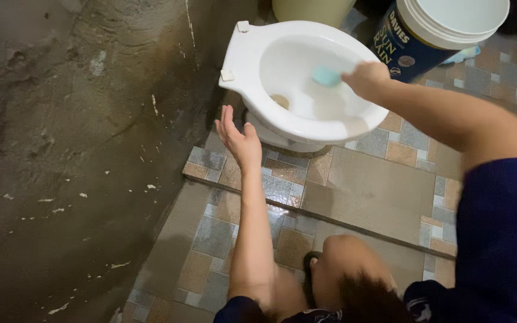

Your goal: The person scrubs the inside and base of a white toilet using a light blue brush. They then rinse the brush in a white bucket and continue scrubbing the base of the toilet.

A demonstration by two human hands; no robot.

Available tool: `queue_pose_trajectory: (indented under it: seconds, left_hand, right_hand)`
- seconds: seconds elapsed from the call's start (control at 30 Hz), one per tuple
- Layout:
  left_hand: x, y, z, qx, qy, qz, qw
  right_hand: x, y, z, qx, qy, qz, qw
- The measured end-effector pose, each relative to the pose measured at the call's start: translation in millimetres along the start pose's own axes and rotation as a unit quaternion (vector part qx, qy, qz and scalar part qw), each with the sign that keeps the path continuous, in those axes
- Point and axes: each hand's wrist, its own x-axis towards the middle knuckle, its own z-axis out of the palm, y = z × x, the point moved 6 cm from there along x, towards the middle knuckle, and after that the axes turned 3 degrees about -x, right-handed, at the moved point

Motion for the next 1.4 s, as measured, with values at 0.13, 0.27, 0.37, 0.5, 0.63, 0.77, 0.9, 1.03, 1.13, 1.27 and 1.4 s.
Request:
queue_pose_trajectory:
  seconds: [0.13,0.27,0.37,0.5,0.63,0.77,0.9,1.03,1.13,1.27,1.4]
  left_hand:
    - [-2,-3,-4,-0.008,0.003,0.001,1.000]
    - [-2,-3,-7,0.000,0.008,0.003,1.000]
    - [-2,3,-8,0.005,0.002,0.007,1.000]
    - [-4,10,-7,-0.007,-0.036,-0.044,0.998]
    - [-9,13,2,-0.011,-0.049,-0.039,0.998]
    - [-15,9,6,-0.012,-0.048,-0.012,0.999]
    - [-16,4,9,-0.006,-0.057,-0.004,0.998]
    - [-19,3,17,-0.002,-0.059,0.010,0.998]
    - [-25,8,26,-0.021,-0.068,0.020,0.997]
    - [-29,12,31,-0.030,-0.076,0.013,0.997]
    - [-23,10,24,-0.015,-0.065,0.015,0.998]
  right_hand:
    - [28,-29,-8,0.067,0.058,0.020,0.996]
    - [75,-66,50,0.017,0.035,-0.151,0.988]
    - [92,-36,51,0.017,0.046,-0.165,0.985]
    - [65,-3,24,-0.034,-0.057,-0.008,0.998]
    - [46,-51,34,0.001,-0.027,-0.101,0.994]
    - [38,-31,36,0.042,-0.064,-0.113,0.991]
    - [8,18,27,-0.057,-0.130,-0.067,0.988]
    - [12,5,34,-0.008,-0.166,-0.065,0.984]
    - [53,-50,39,0.225,-0.183,-0.075,0.954]
    - [107,-132,26,0.432,-0.195,-0.050,0.879]
    - [108,-92,15,0.378,-0.233,-0.039,0.895]
